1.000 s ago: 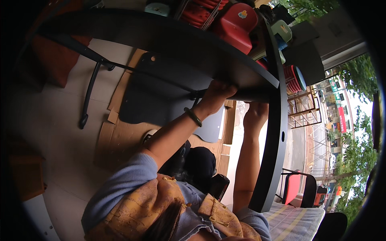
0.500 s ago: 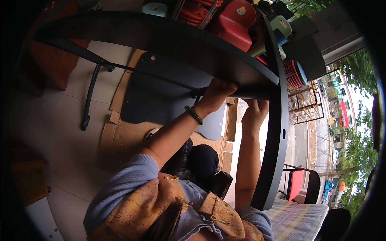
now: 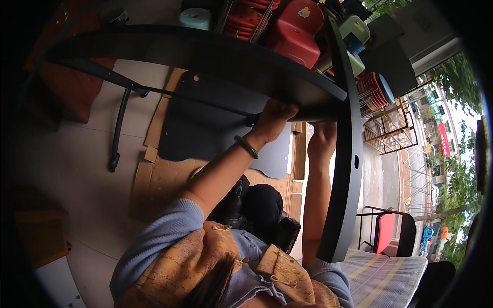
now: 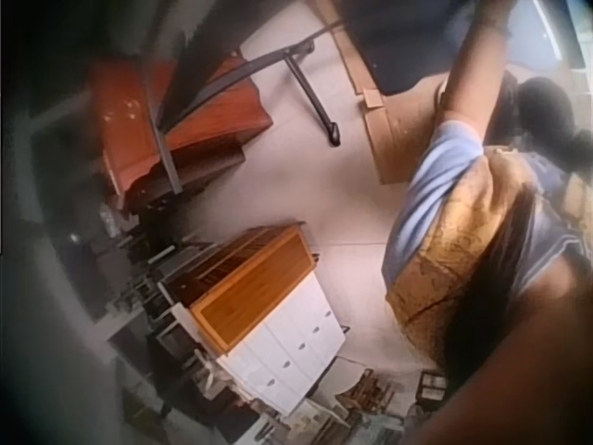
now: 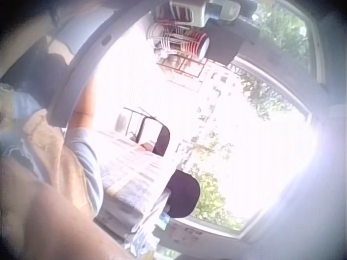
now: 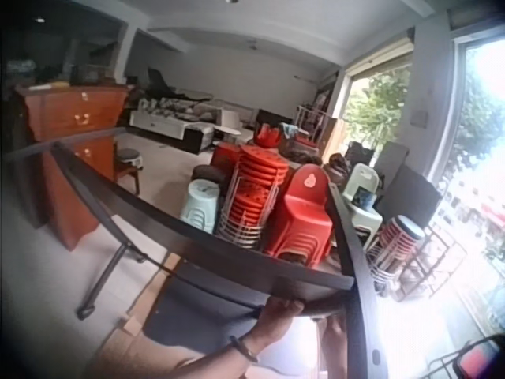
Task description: The person assembles a black metal-framed table by attaching a tabletop to the frame. They use a cordless drill to drive screws and also hand-tighten screws to secure the tabletop to the frame.
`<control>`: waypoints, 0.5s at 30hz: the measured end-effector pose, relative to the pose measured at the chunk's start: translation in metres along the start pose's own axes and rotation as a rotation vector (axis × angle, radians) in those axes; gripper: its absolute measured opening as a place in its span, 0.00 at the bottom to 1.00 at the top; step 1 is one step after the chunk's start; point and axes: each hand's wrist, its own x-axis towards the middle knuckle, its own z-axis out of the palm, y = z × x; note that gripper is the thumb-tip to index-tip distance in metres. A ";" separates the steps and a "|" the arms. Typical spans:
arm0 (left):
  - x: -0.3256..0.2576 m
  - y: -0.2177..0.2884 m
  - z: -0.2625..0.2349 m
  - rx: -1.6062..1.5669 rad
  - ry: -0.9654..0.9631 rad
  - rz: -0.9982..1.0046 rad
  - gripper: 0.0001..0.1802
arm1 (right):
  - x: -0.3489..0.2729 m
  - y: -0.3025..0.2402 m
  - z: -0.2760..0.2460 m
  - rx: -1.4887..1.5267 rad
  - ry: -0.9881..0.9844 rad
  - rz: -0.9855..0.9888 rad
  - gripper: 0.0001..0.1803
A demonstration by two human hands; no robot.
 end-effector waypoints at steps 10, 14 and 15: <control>-0.001 0.011 0.013 -0.066 0.086 -0.086 0.19 | 0.012 -0.001 -0.010 0.177 -0.042 0.176 0.18; 0.000 0.001 0.000 -0.009 0.043 -0.027 0.20 | 0.008 -0.017 0.012 0.318 0.074 0.192 0.17; 0.000 -0.001 0.001 0.020 0.040 -0.017 0.21 | 0.007 -0.015 0.012 0.312 0.063 0.166 0.16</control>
